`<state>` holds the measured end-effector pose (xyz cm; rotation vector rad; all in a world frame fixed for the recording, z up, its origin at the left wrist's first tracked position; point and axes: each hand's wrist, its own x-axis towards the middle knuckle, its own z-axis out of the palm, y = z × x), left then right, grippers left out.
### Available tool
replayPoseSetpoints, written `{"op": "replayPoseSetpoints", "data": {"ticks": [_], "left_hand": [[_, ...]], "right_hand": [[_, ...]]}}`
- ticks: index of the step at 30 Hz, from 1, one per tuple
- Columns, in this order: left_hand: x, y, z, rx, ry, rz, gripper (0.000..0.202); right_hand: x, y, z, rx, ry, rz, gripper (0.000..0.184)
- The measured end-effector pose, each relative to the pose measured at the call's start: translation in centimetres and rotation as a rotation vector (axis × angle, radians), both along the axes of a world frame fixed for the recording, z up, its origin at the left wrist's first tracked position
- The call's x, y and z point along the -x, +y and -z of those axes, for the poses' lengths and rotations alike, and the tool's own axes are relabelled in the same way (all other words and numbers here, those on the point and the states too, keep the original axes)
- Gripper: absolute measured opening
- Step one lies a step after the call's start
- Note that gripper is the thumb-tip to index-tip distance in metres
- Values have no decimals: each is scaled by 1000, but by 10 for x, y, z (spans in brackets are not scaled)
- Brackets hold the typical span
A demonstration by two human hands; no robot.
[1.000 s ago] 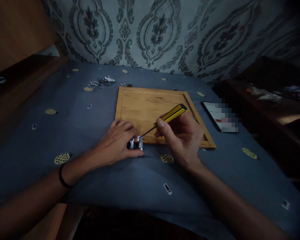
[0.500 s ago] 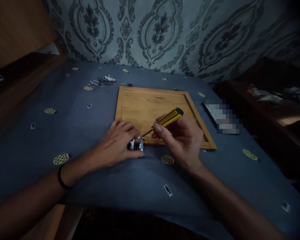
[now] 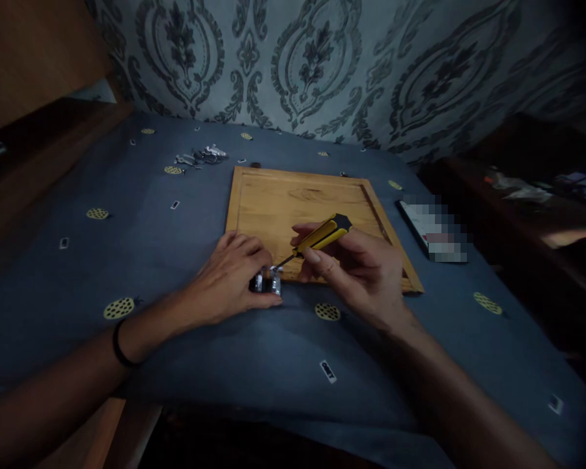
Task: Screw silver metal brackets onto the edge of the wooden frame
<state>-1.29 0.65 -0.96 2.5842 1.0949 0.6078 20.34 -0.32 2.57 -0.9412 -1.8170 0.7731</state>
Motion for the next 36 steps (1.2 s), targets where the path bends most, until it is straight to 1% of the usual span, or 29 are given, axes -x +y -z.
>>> {"op": "replayPoseSetpoints", "data": {"ticks": [4,8,10,15,19,24,29,33,36], "left_hand": [[0,0,-1,18,7,-5,44],[0,0,0,23,3,1,42],[1,0,1,9,1,1,43],[1,0,1,-1,-3,3,44],[0,0,1,-10,8,9,43],[0,0,-1,14,22,-4,42],[-1,0,-2,26,25,-6,41],[0,0,-1,36,4,-6,38],[0,0,-1,38,-3,0,38]], "right_hand": [[0,0,-1,-63,-32,-7,12],[-1,-1,0,-98,-75,0,8],[0,-1,0,-79,-62,-3,11],[5,3,0,15,58,18,18],[8,5,1,11,98,76,25],[6,5,2,-19,65,114,28],[8,6,5,-59,19,164,35],[13,7,7,16,144,192,33],[15,6,6,60,159,181,27]]}}
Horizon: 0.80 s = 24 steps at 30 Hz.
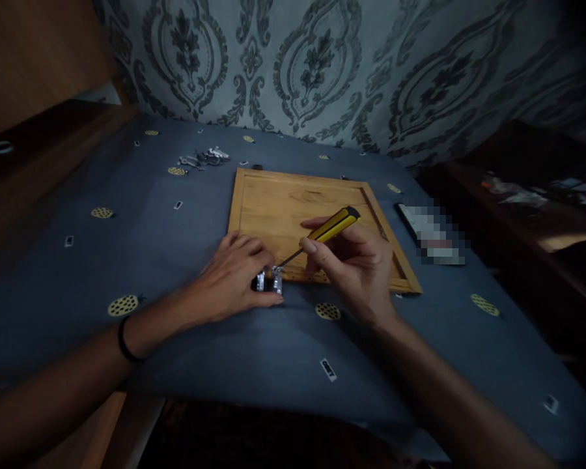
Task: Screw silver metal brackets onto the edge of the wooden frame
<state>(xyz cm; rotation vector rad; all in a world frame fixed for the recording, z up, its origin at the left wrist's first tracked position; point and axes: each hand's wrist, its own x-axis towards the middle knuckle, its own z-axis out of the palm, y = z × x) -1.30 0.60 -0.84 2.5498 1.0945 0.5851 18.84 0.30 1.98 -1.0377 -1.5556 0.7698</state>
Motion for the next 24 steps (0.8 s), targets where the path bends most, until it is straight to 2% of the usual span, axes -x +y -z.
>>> {"op": "replayPoseSetpoints", "data": {"ticks": [2,8,16,19,24], "left_hand": [[0,0,0,-5,5,5,39],[0,0,-1,8,-6,0,34],[1,0,0,-6,-18,5,36],[1,-1,-2,-6,-1,2,38],[-1,-1,-5,12,35,-12,38]], "right_hand": [[0,0,-1,-17,-30,-5,27],[-1,0,2,-126,-107,82,40],[-6,-3,-4,-223,44,224,35],[-5,-2,-5,-193,9,187,34],[-3,0,2,-165,-59,118,34]]}}
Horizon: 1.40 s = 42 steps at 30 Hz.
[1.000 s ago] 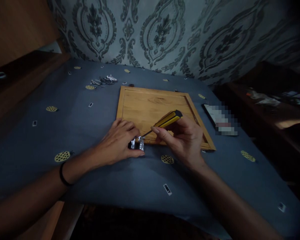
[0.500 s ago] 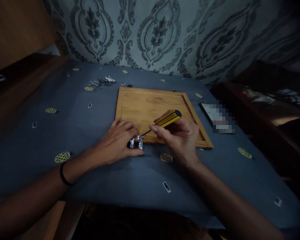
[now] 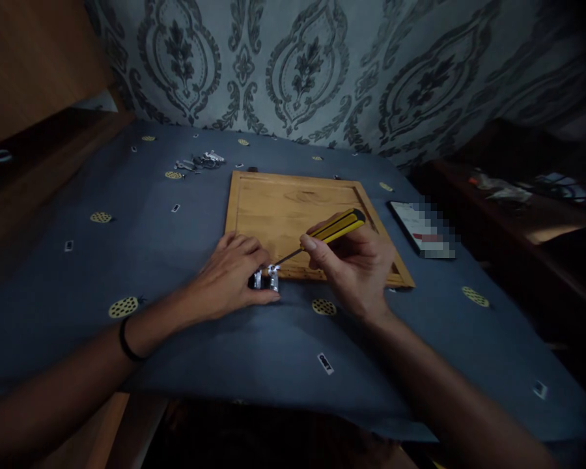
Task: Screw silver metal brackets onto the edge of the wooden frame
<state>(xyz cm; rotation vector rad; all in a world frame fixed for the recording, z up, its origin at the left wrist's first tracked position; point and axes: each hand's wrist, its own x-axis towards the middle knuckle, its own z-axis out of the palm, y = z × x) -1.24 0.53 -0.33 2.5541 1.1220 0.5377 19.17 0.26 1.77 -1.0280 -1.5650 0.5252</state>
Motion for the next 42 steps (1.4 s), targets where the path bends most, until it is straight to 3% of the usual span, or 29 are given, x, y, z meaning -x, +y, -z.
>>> {"op": "replayPoseSetpoints", "data": {"ticks": [22,30,34,42], "left_hand": [[0,1,5,-42,-18,13,43],[1,1,7,-50,-49,12,41],[0,2,7,-48,-47,6,40],[0,2,1,-37,-27,17,39]], "right_hand": [[5,-1,4,-68,-44,33,40],[-1,-1,-11,-60,188,175,36],[-5,9,-10,53,241,107,41],[-18,38,13,329,387,31,46]]}}
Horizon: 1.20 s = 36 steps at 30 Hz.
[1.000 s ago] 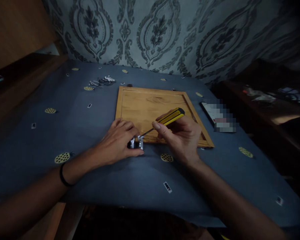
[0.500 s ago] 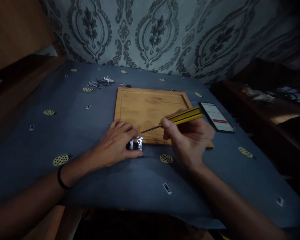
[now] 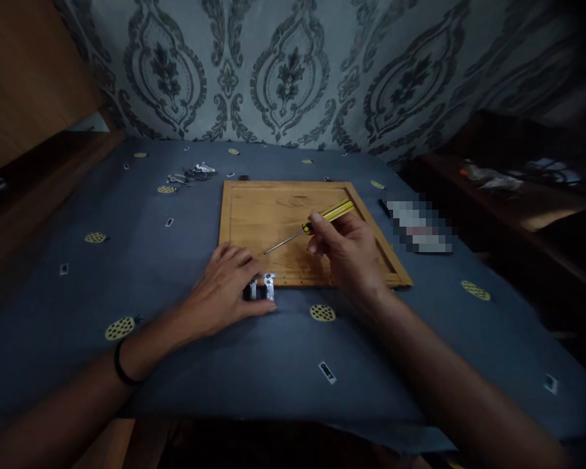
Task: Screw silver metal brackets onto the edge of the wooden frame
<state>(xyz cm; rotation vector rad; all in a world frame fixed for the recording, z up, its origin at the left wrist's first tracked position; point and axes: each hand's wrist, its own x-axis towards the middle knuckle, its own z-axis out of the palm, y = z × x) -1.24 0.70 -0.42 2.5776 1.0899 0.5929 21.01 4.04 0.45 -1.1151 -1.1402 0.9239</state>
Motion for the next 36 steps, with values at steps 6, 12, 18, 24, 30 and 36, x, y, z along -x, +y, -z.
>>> {"op": "replayPoseSetpoints", "data": {"ticks": [6,12,18,24,30,36], "left_hand": [[0,0,-3,32,15,1,35],[0,0,0,7,2,-7,36],[-1,-1,0,18,3,-11,36],[-1,-1,-1,30,4,-14,35],[-1,-1,-2,34,12,-11,36],[-1,0,0,27,-6,-10,37]], "right_hand": [[-3,1,-4,-12,6,-10,47],[5,-18,-21,-80,-219,-97,46],[7,-20,-22,-81,-279,-108,48],[8,-20,-21,-108,-276,-123,45],[6,-20,-21,-115,-286,-133,44],[4,-22,-21,-147,-348,-142,43]]}}
